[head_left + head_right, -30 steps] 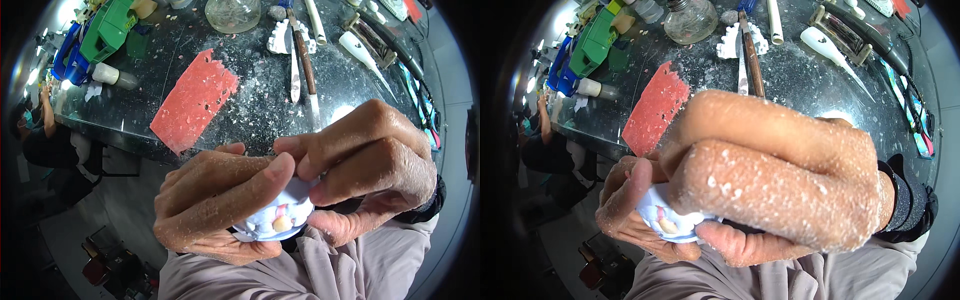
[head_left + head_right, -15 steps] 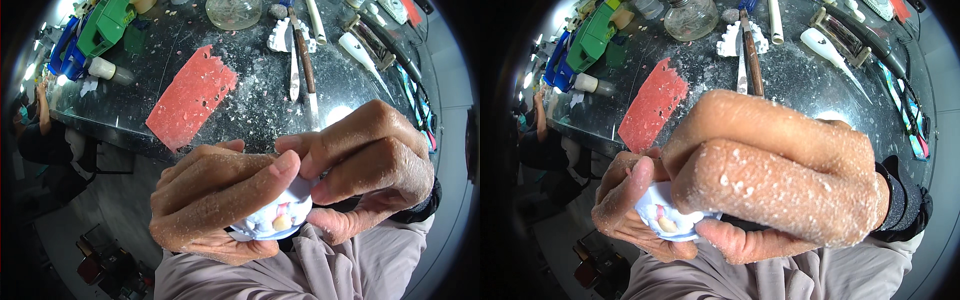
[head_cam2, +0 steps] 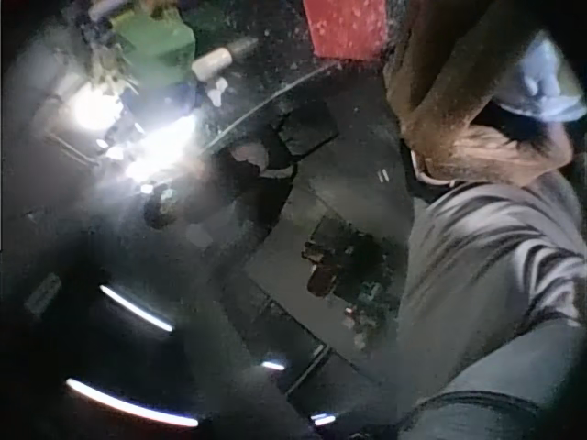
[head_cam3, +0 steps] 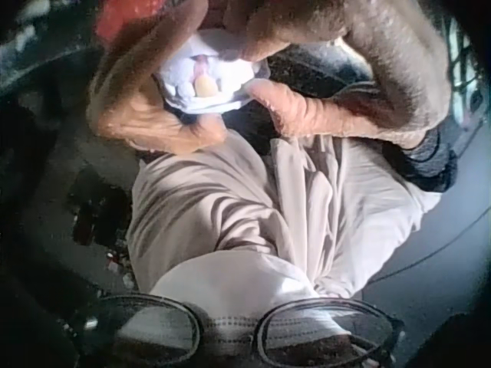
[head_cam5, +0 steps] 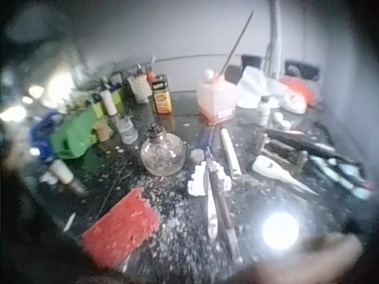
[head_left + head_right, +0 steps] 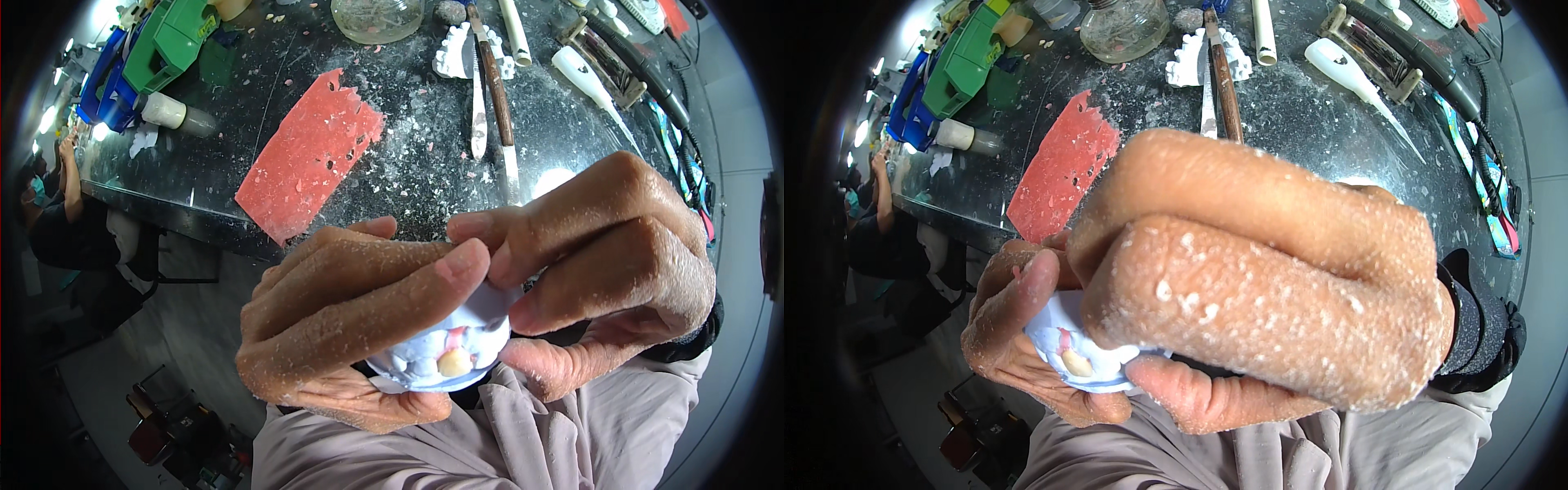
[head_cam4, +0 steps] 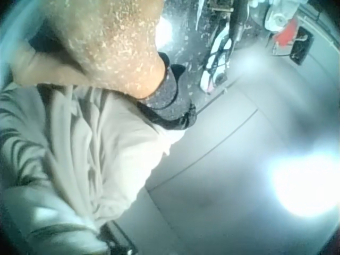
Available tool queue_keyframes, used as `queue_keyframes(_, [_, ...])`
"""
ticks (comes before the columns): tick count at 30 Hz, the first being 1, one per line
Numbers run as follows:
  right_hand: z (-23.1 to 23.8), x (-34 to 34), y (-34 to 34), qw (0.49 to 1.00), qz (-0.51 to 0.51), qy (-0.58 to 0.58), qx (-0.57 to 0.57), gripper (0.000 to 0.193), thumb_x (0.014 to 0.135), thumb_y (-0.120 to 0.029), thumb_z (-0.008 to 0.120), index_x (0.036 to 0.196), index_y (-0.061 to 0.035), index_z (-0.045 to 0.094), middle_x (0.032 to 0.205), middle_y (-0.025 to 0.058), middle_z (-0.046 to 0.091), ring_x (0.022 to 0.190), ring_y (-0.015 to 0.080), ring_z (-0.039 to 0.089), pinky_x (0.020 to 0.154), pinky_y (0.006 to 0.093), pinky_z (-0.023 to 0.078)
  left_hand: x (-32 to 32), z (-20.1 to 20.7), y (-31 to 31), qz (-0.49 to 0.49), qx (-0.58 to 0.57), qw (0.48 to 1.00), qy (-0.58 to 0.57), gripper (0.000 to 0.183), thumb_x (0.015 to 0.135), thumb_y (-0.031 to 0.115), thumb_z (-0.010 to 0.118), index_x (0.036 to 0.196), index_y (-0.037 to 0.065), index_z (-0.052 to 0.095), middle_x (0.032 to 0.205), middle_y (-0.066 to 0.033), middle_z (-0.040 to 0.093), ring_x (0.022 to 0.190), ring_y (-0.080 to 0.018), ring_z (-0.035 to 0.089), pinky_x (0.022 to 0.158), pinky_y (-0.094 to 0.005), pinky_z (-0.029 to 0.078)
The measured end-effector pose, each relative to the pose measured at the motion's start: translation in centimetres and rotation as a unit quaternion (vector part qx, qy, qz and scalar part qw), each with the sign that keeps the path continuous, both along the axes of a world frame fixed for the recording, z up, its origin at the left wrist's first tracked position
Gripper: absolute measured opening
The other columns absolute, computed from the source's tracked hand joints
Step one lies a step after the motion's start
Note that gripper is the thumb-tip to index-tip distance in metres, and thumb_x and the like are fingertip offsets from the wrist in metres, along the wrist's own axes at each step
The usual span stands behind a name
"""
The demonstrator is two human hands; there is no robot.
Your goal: The person fits a single artificial tooth into a dental mold, then uses a rotary tool to grind and shape the tooth. They repeatedly test the fit in the mold and continue grinding until the tooth seats properly.
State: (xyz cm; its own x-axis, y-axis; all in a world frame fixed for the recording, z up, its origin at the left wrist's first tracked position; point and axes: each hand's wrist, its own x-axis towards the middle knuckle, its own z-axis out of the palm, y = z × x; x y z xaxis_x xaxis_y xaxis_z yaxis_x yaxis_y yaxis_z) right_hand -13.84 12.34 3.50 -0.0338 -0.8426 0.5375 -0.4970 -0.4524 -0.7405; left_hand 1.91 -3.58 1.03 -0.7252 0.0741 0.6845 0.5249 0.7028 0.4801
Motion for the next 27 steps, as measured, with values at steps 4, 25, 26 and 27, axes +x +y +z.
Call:
queue_keyframes(4, [0.1, 0.4, -0.3, 0.999, -0.031, 0.003, 0.016, 0.026, 0.072, -0.010, 0.081, 0.087, -0.0001, 0.062, 0.090, 0.0163, 0.061, 0.085, 0.0270, 0.068, 0.071, 0.0361, 0.062, 0.7, 0.4, -0.2, -0.009, 0.018, 0.998, -0.065, 0.086, 0.065, 0.031, 0.076, 0.129, -0.012, 0.038, 0.098, -0.0194, 0.059, 0.086, -0.0225, 0.061, 0.071, -0.0316, 0.051])
queue_keyframes(25, [-1.0, -0.1, -0.6, 1.000, -0.019, -0.016, 0.003, 0.020, 0.080, -0.015, 0.069, 0.092, 0.0007, 0.073, 0.088, 0.0172, 0.059, 0.076, 0.0217, 0.062, 0.056, 0.0293, 0.054, 1.7, 1.0, 1.1, 0.027, 0.124, 0.974, -0.189, 0.083, 0.063, 0.022, 0.072, 0.131, -0.007, 0.033, 0.112, -0.0193, 0.053, 0.098, -0.0206, 0.059, 0.081, -0.0315, 0.051])
queue_keyframes(26, [-1.0, -0.2, -0.6, 1.000, -0.020, -0.014, 0.008, 0.020, 0.080, -0.015, 0.069, 0.092, 0.0007, 0.073, 0.088, 0.0170, 0.060, 0.076, 0.0217, 0.062, 0.056, 0.0292, 0.054, 1.8, 0.7, 1.2, 0.020, 0.149, 0.969, -0.195, 0.082, 0.064, 0.022, 0.072, 0.130, -0.008, 0.033, 0.109, -0.0191, 0.054, 0.097, -0.0205, 0.059, 0.080, -0.0315, 0.051])
queue_keyframes(27, [-0.8, -0.1, -0.6, 1.000, -0.017, -0.014, 0.007, 0.020, 0.080, -0.015, 0.069, 0.092, 0.0007, 0.073, 0.088, 0.0170, 0.060, 0.076, 0.0217, 0.062, 0.056, 0.0292, 0.054, 2.1, 0.7, 1.3, 0.018, 0.171, 0.965, -0.198, 0.082, 0.064, 0.022, 0.071, 0.129, -0.009, 0.033, 0.107, -0.0190, 0.055, 0.095, -0.0204, 0.060, 0.079, -0.0314, 0.051])
